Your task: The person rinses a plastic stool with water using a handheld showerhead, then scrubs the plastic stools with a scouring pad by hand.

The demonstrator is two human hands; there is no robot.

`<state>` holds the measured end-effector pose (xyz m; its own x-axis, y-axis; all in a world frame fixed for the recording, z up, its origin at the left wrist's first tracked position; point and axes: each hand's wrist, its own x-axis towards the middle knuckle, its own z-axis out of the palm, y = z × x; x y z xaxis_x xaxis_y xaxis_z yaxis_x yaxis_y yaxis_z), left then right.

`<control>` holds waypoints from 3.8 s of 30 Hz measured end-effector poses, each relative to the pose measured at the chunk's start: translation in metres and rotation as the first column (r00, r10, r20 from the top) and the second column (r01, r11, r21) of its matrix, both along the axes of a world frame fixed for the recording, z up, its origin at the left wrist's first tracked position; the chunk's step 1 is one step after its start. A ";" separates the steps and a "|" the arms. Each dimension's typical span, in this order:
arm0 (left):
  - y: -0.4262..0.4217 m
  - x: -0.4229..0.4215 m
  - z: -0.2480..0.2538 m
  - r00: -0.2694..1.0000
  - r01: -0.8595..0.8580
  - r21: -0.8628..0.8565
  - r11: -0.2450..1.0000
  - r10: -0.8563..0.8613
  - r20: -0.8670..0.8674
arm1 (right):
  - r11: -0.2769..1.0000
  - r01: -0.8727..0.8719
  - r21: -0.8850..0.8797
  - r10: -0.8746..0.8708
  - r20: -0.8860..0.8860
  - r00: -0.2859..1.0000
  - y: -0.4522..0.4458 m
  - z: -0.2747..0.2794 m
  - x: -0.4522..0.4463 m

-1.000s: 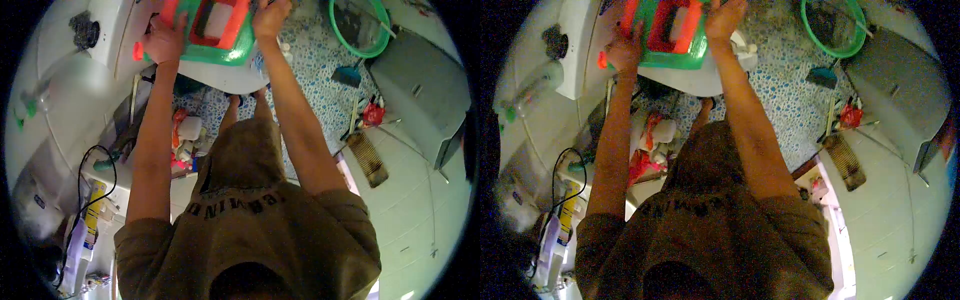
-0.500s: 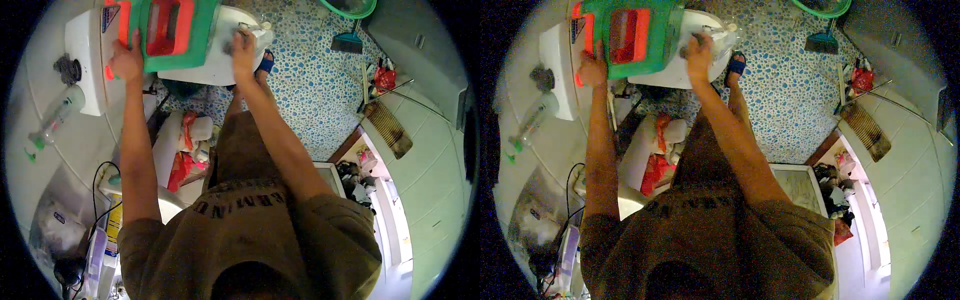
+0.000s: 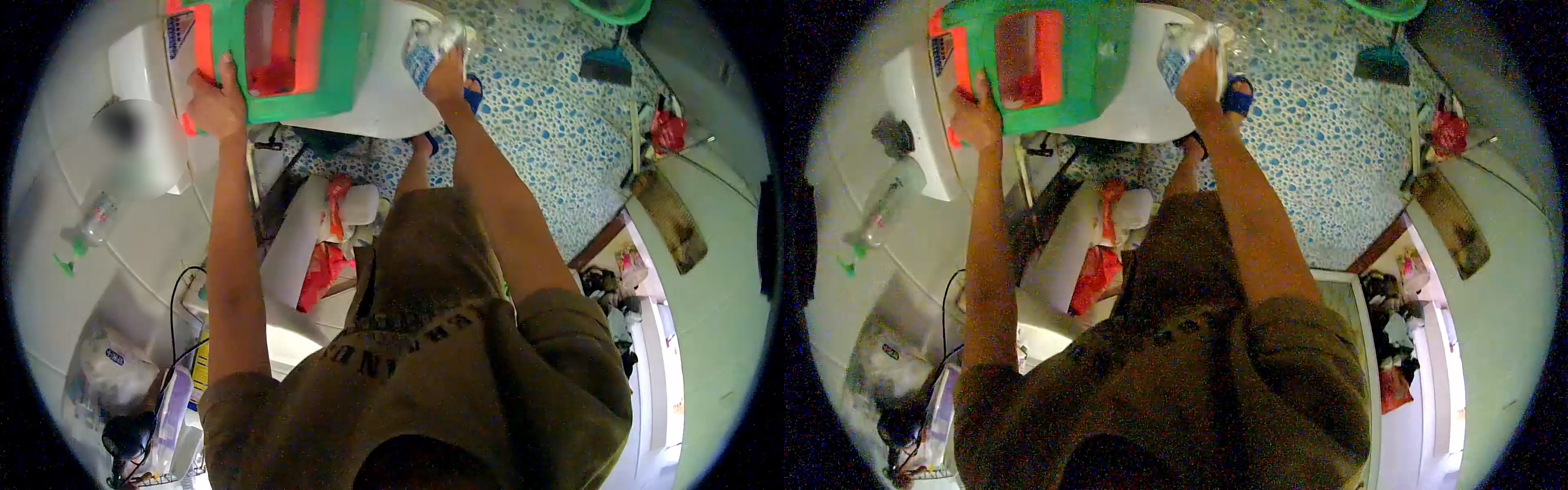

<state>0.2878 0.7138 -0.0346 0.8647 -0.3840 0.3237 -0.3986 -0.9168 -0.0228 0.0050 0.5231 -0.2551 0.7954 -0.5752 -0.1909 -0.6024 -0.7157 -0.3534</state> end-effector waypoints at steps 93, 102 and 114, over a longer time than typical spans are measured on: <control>0.001 -0.214 0.020 0.618 -0.767 -0.620 -0.165 -0.453 -0.643 | 0.914 -0.347 0.212 0.176 0.564 0.807 0.040 0.264 0.031; 0.044 -0.195 -0.015 0.619 -0.785 -0.508 -0.354 -0.483 -0.619 | 0.703 -0.703 0.108 0.561 0.524 0.641 0.057 0.259 0.048; 0.084 -0.067 -0.022 0.797 -0.604 -0.667 -0.436 -0.308 -0.520 | 0.650 -0.753 -0.098 0.718 0.405 0.567 0.151 0.256 0.157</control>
<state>0.2204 0.7978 -0.0570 0.9140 0.1750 -0.3662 0.2368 0.5030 0.8312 0.1617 0.6736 0.0004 0.9478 0.2446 0.2047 0.3158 -0.8096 -0.4948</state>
